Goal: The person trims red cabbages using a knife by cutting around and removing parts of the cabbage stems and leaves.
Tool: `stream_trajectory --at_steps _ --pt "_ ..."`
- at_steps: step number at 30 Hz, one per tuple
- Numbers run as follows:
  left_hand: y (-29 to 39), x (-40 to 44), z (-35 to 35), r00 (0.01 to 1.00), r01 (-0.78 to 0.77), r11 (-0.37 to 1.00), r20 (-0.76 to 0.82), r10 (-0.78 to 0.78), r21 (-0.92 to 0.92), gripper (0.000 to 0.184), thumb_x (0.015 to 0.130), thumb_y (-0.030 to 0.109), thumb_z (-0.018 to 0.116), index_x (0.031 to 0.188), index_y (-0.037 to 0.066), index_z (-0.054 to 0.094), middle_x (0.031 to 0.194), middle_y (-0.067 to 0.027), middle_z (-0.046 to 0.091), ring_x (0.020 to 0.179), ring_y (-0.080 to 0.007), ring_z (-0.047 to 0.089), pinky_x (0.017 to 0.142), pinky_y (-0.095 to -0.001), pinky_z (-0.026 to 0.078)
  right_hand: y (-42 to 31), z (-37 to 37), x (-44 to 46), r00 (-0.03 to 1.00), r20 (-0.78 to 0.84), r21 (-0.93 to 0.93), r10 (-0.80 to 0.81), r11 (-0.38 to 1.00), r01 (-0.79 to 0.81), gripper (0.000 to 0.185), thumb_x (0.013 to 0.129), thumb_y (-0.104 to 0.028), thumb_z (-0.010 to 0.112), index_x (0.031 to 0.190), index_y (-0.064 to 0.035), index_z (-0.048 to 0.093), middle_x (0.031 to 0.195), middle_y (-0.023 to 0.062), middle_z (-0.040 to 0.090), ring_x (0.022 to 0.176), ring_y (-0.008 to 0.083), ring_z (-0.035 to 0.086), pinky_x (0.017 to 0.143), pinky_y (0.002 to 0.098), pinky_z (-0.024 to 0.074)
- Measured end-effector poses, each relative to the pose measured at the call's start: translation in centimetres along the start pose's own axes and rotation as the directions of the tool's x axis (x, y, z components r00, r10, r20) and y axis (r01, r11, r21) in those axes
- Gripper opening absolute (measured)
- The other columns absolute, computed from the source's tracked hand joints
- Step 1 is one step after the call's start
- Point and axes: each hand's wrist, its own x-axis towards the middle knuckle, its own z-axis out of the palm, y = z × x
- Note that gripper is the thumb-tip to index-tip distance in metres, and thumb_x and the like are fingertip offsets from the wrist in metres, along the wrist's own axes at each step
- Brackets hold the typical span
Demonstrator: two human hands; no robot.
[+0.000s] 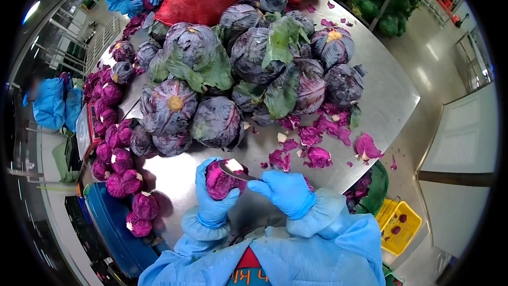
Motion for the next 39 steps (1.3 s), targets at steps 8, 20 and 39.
stream_trajectory --at_steps 8,20,39 --pt "1.8 -0.9 1.1 0.988 -0.146 0.975 0.078 0.134 0.165 0.081 0.062 0.019 0.085 0.129 0.002 0.042 0.121 -0.0149 0.046 0.108 -0.0271 0.055 0.095 -0.0369 0.046 3.7 -2.7 3.8 0.926 -0.074 0.769 0.369 0.612 -0.182 0.042 0.098 -0.041 0.051 0.082 -0.0054 0.065 0.074 0.0017 0.066 0.062 0.0086 0.052 0.058 0.0262 0.0435" --pt "3.7 0.4 1.2 0.945 -0.327 0.776 0.176 0.276 0.539 0.087 0.058 0.016 0.086 0.131 0.001 0.042 0.117 -0.0203 0.049 0.108 -0.0374 0.051 0.092 -0.0431 0.046 -1.4 -2.8 1.7 0.998 0.035 0.343 0.059 0.937 -0.068 0.046 0.081 -0.05 0.07 0.077 -0.0057 0.058 0.063 0.013 0.052 0.054 0.0269 0.054 0.052 0.0377 0.0439" --pt "0.4 -10.7 -5.2 0.985 0.15 0.978 -0.064 -0.16 -0.145 0.076 0.068 0.02 0.086 0.132 0.003 0.046 0.128 -0.0102 0.052 0.118 -0.0204 0.052 0.102 -0.0345 0.042 -4.3 5.9 -0.4 0.862 0.444 0.784 0.245 0.359 -0.506 0.02 0.091 -0.023 0.063 0.077 -0.0085 0.064 0.061 0.0007 0.059 0.047 0.0076 0.051 0.041 0.0228 0.0372"
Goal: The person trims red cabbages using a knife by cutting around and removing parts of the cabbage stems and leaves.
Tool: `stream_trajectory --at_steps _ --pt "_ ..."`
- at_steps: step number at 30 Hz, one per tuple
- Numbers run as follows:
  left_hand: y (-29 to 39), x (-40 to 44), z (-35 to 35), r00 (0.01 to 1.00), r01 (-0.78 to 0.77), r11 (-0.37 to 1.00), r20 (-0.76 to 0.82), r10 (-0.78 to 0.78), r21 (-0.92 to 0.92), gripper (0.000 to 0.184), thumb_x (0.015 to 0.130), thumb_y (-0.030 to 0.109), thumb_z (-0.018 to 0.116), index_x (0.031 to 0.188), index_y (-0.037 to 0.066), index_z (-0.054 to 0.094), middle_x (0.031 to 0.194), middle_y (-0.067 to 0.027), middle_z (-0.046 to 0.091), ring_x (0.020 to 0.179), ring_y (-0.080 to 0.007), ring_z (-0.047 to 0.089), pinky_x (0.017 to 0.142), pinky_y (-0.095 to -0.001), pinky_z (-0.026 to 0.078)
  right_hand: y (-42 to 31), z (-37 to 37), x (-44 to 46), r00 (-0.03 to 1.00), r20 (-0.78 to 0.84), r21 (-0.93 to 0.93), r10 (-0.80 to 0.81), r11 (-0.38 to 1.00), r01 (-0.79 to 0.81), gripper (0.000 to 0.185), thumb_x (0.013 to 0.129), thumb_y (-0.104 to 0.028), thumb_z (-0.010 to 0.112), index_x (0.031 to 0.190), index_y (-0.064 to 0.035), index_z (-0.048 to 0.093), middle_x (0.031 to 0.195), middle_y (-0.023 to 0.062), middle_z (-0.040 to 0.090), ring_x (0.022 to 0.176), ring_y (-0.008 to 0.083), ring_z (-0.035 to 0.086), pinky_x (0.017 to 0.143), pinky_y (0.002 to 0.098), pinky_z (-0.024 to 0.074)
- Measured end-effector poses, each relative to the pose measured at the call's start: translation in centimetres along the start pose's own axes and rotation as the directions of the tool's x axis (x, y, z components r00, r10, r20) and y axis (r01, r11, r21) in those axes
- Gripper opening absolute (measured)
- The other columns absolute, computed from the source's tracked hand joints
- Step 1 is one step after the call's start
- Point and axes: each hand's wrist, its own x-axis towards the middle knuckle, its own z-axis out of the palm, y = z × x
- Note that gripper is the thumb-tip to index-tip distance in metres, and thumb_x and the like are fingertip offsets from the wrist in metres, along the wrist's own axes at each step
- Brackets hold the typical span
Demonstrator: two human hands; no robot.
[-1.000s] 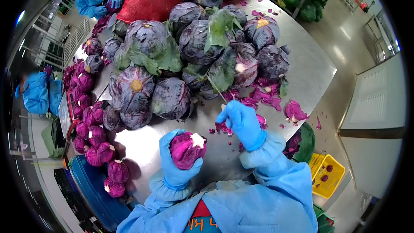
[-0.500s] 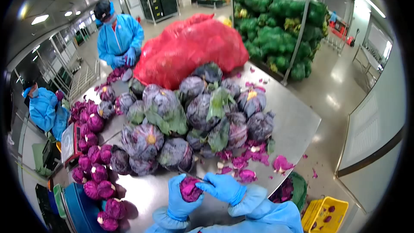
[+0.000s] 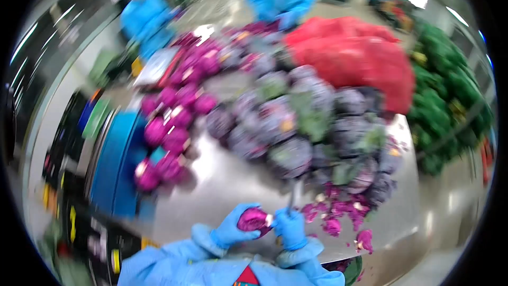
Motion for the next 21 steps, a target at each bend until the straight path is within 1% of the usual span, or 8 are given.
stream_trajectory --at_steps 1,2,6,7,12,15,17,21 --pt "0.7 -1.3 -0.9 0.994 0.097 0.991 -0.035 -0.1 -0.092 0.076 0.069 0.019 0.085 0.132 0.004 0.046 0.129 -0.0097 0.051 0.119 -0.0198 0.051 0.102 -0.0345 0.041 -1.3 1.4 0.2 0.975 -0.072 0.042 0.209 0.977 -0.207 0.022 0.091 -0.022 0.062 0.073 -0.011 0.058 0.056 -0.0016 0.052 0.043 0.0079 0.047 0.036 0.0239 0.0334" --pt "1.4 -1.9 -2.3 0.986 0.158 0.973 -0.035 -0.166 -0.167 0.076 0.07 0.018 0.085 0.133 0.004 0.045 0.131 -0.0091 0.051 0.121 -0.0191 0.05 0.103 -0.0344 0.041 0.6 0.5 1.8 0.982 0.057 0.154 0.179 0.97 -0.186 0.023 0.092 -0.025 0.062 0.074 -0.0121 0.055 0.053 -0.0036 0.047 0.04 0.0077 0.042 0.034 0.0243 0.0283" --pt "0.7 -3.6 -6.6 0.909 0.042 0.891 -0.354 -0.222 -0.452 0.065 0.073 0.009 0.08 0.131 0.006 0.05 0.122 -0.0068 0.058 0.111 -0.0184 0.057 0.1 -0.0331 0.044 3.5 -0.1 4.1 0.964 0.073 0.209 0.255 0.942 -0.264 0.036 0.094 -0.033 0.057 0.065 -0.016 0.044 0.053 -0.0056 0.039 0.039 0.0066 0.033 0.036 0.025 0.0263" --pt "0.2 -3.2 -8.3 0.883 -0.085 0.873 -0.442 -0.157 -0.48 0.053 0.078 0.009 0.074 0.126 0.005 0.054 0.115 -0.0054 0.062 0.106 -0.0179 0.06 0.098 -0.0333 0.046 4.1 -0.3 4.2 0.956 0.049 0.206 0.289 0.934 -0.293 0.027 0.093 -0.028 0.059 0.073 -0.0119 0.055 0.057 -0.0047 0.043 0.043 0.0063 0.038 0.038 0.0236 0.0299" --pt "3.0 -1.6 -18.0 0.571 -0.397 0.856 -0.82 -0.052 -0.331 0.041 0.082 0.012 0.069 0.121 0.002 0.058 0.109 -0.0034 0.063 0.098 -0.0157 0.062 0.088 -0.0301 0.05 7.8 -0.2 4.7 0.981 0.026 -0.255 0.19 0.951 -0.177 0.027 0.089 -0.017 0.064 0.113 -0.0045 0.063 0.071 -0.0033 0.053 0.052 0.0062 0.049 0.046 0.02 0.0423" --pt "3.0 -0.5 -26.1 0.437 -0.268 0.941 -0.844 0.311 0.208 0.054 0.08 0.012 0.075 0.126 -0.001 0.052 0.118 -0.0063 0.058 0.104 -0.0167 0.059 0.09 -0.0295 0.048 9.5 -0.3 4.9 0.982 0.048 -0.298 0.18 0.942 -0.158 0.032 0.089 -0.016 0.064 0.119 -0.0066 0.061 0.077 -0.0018 0.057 0.055 0.0063 0.052 0.048 0.0203 0.0448" --pt "4.6 0.3 -30.8 0.423 0.329 0.626 -0.703 0.571 0.707 0.077 0.067 0.025 0.083 0.131 0.0 0.047 0.117 -0.0155 0.054 0.108 -0.0284 0.056 0.094 -0.0372 0.046 9.6 0.2 4.7 0.978 0.072 -0.339 0.196 0.927 -0.161 0.039 0.089 -0.014 0.062 0.127 -0.0077 0.057 0.081 -0.0001 0.061 0.055 0.0067 0.053 0.048 0.0209 0.0458" --pt "5.8 3.3 -38.1 0.676 0.55 0.341 -0.646 0.355 0.763 0.083 0.063 0.038 0.081 0.133 0.009 0.047 0.118 -0.019 0.05 0.111 -0.0368 0.053 0.095 -0.0447 0.046 9.0 2.0 4.7 0.949 0.057 -0.356 0.311 0.894 -0.271 0.046 0.089 -0.011 0.057 0.135 -0.0089 0.052 0.082 0.0021 0.063 0.056 0.0075 0.055 0.048 0.0213 0.0466"
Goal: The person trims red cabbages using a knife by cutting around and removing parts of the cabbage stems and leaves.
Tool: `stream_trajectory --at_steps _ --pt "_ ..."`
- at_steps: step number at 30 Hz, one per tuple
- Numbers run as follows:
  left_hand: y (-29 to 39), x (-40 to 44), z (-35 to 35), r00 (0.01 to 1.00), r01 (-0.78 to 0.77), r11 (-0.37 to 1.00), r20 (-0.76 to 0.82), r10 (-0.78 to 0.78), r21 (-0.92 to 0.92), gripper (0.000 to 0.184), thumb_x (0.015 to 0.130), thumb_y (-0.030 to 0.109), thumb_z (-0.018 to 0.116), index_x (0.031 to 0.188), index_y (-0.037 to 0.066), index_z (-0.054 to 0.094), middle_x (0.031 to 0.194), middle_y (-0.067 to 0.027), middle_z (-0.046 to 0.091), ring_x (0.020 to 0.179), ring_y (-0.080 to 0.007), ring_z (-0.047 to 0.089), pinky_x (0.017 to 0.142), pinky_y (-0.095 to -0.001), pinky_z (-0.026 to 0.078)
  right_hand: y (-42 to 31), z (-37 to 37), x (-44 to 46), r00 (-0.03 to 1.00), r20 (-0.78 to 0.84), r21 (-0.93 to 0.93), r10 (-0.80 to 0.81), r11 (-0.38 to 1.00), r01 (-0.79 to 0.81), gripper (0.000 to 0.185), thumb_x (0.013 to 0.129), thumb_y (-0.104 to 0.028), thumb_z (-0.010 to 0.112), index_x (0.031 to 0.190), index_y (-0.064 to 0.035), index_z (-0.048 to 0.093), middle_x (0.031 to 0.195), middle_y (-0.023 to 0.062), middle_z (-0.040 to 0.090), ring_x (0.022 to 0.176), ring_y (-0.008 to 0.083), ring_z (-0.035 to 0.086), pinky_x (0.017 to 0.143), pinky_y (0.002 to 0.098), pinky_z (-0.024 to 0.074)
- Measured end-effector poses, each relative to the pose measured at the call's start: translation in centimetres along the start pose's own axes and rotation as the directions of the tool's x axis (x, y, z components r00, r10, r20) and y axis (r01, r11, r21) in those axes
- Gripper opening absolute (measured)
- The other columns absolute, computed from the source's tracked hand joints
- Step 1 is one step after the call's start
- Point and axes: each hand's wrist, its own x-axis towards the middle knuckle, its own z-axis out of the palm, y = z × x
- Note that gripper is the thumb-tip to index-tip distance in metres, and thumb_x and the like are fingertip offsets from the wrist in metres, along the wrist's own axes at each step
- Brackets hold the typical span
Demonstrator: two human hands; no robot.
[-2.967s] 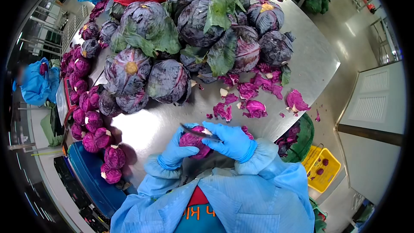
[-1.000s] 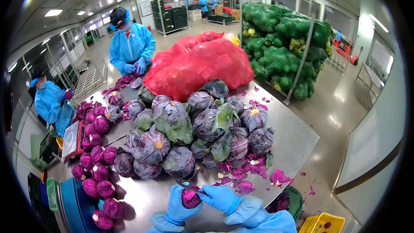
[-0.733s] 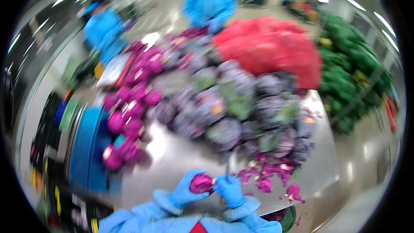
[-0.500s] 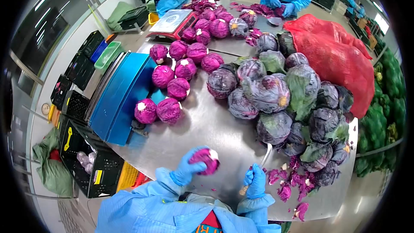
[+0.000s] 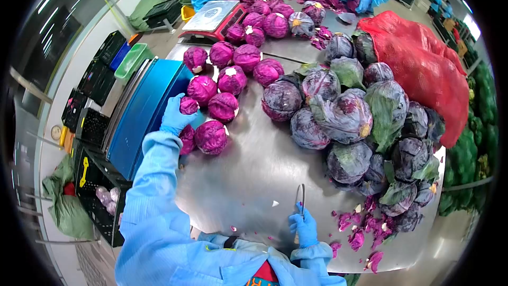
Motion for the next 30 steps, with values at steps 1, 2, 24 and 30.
stream_trajectory --at_steps 1,2,24,30 --pt "-0.1 1.3 0.0 0.991 0.049 0.994 0.117 -0.061 0.102 0.085 0.062 0.041 0.08 0.134 0.011 0.046 0.12 -0.0195 0.05 0.113 -0.0375 0.052 0.095 -0.0453 0.046 0.0 0.0 0.3 1.0 0.005 -0.006 0.001 1.0 -0.001 0.046 0.088 -0.01 0.057 0.134 -0.0091 0.053 0.082 0.0025 0.063 0.056 0.0083 0.055 0.049 0.0225 0.0469" --pt "-1.4 2.5 0.5 0.971 0.018 0.975 0.227 -0.069 0.22 0.085 0.062 0.042 0.079 0.134 0.013 0.047 0.121 -0.0206 0.049 0.115 -0.0377 0.052 0.097 -0.0455 0.046 0.1 -0.1 0.6 1.0 0.007 -0.011 0.002 1.0 -0.002 0.046 0.088 -0.009 0.057 0.134 -0.0093 0.053 0.081 0.0029 0.062 0.056 0.009 0.055 0.049 0.0236 0.0472" --pt "-1.0 3.0 3.8 0.833 -0.22 0.913 0.554 -0.007 0.342 0.092 0.054 0.017 0.086 0.137 0.027 0.048 0.137 -0.0178 0.038 0.125 -0.0376 0.042 0.106 -0.0432 0.04 1.0 -3.4 2.9 0.985 0.172 -0.173 0.011 0.985 0.019 0.051 0.087 -0.012 0.06 0.138 -0.0082 0.05 0.081 0.0032 0.065 0.061 0.0082 0.058 0.056 0.022 0.0492" --pt "-1.7 6.3 2.6 0.673 -0.244 0.969 0.726 0.141 0.038 0.078 0.069 0.014 0.079 0.138 0.008 0.046 0.131 -0.0216 0.052 0.123 -0.0342 0.05 0.106 -0.0405 0.039 2.4 -3.5 3.0 0.987 0.157 -0.228 -0.031 0.971 0.067 0.05 0.089 -0.02 0.058 0.138 -0.0138 0.051 0.081 0.0035 0.066 0.064 0.0099 0.059 0.062 0.0256 0.0511"
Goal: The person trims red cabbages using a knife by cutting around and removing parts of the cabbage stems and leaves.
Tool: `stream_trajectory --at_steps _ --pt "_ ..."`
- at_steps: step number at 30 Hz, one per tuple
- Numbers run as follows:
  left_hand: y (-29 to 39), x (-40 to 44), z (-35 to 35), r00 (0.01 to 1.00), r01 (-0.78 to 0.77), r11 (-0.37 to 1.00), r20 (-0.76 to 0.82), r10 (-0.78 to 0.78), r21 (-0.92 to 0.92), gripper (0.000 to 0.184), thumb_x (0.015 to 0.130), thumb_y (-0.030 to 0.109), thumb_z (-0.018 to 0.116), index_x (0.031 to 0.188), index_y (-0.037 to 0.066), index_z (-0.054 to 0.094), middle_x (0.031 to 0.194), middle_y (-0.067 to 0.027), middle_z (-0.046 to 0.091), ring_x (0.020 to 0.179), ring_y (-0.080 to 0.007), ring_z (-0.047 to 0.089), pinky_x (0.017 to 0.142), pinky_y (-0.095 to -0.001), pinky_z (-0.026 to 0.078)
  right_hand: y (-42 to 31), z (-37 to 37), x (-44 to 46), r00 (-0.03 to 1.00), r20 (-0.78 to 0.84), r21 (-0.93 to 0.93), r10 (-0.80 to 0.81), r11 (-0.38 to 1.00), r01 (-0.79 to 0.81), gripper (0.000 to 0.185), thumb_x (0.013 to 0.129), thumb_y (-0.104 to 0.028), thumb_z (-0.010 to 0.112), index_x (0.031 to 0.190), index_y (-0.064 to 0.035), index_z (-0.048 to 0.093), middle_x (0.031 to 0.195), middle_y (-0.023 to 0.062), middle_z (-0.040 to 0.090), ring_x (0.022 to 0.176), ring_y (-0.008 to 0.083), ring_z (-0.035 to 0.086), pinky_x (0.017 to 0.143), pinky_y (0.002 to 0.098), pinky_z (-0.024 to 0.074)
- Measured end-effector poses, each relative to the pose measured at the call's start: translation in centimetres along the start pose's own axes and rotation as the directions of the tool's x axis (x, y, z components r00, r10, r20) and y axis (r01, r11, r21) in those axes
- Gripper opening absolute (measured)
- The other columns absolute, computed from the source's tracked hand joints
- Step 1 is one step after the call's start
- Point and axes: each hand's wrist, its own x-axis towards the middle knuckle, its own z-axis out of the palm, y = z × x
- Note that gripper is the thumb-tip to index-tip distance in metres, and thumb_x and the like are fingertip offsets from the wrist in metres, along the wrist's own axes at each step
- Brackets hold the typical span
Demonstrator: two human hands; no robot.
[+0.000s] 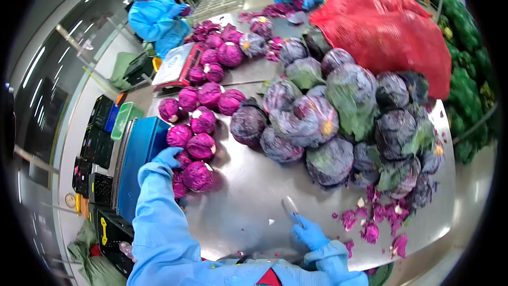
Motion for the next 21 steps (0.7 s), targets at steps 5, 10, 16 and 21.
stream_trajectory --at_steps 5,10,16,21 --pt "11.4 5.6 0.4 0.958 -0.276 0.726 -0.243 0.154 -0.629 0.065 0.08 0.02 0.076 0.136 0.001 0.048 0.13 -0.0135 0.056 0.117 -0.0246 0.054 0.102 -0.0367 0.042 -0.4 0.0 0.0 0.999 -0.018 0.005 -0.045 0.999 0.045 0.05 0.091 -0.02 0.058 0.14 -0.0177 0.05 0.083 0.0022 0.066 0.064 0.0083 0.058 0.06 0.0231 0.0508" --pt "21.6 14.5 6.9 0.956 -0.267 0.378 -0.294 -0.015 -0.887 0.056 0.075 0.018 0.081 0.124 0.003 0.058 0.115 -0.011 0.064 0.103 -0.0191 0.061 0.091 -0.0345 0.049 -0.5 0.3 0.0 0.986 -0.067 -0.18 -0.151 0.974 0.137 0.05 0.091 -0.021 0.059 0.14 -0.0192 0.05 0.082 -0.0005 0.063 0.063 0.0062 0.054 0.06 0.022 0.0485" --pt "19.3 13.8 11.3 0.887 -0.435 0.094 -0.444 -0.129 -0.895 0.047 0.079 0.023 0.076 0.119 0.004 0.062 0.115 -0.0068 0.063 0.107 -0.0186 0.059 0.093 -0.0369 0.048 0.8 0.1 -0.2 0.984 -0.083 -0.156 -0.16 0.977 0.145 0.051 0.09 -0.024 0.061 0.14 -0.0195 0.05 0.083 -0.0014 0.063 0.064 0.0057 0.053 0.062 0.0233 0.0482" --pt "17.3 9.0 16.3 0.992 -0.123 -0.633 -0.068 -0.11 -0.764 0.093 0.07 0.061 0.073 0.143 0.016 0.038 0.143 -0.0103 0.044 0.129 -0.0352 0.043 0.107 -0.0577 0.035 -0.9 -0.4 -1.0 0.986 -0.07 -0.209 -0.148 0.969 0.131 0.049 0.087 -0.028 0.06 0.135 -0.0216 0.054 0.094 0.013 0.068 0.085 0.0254 0.066 0.081 0.0358 0.051"
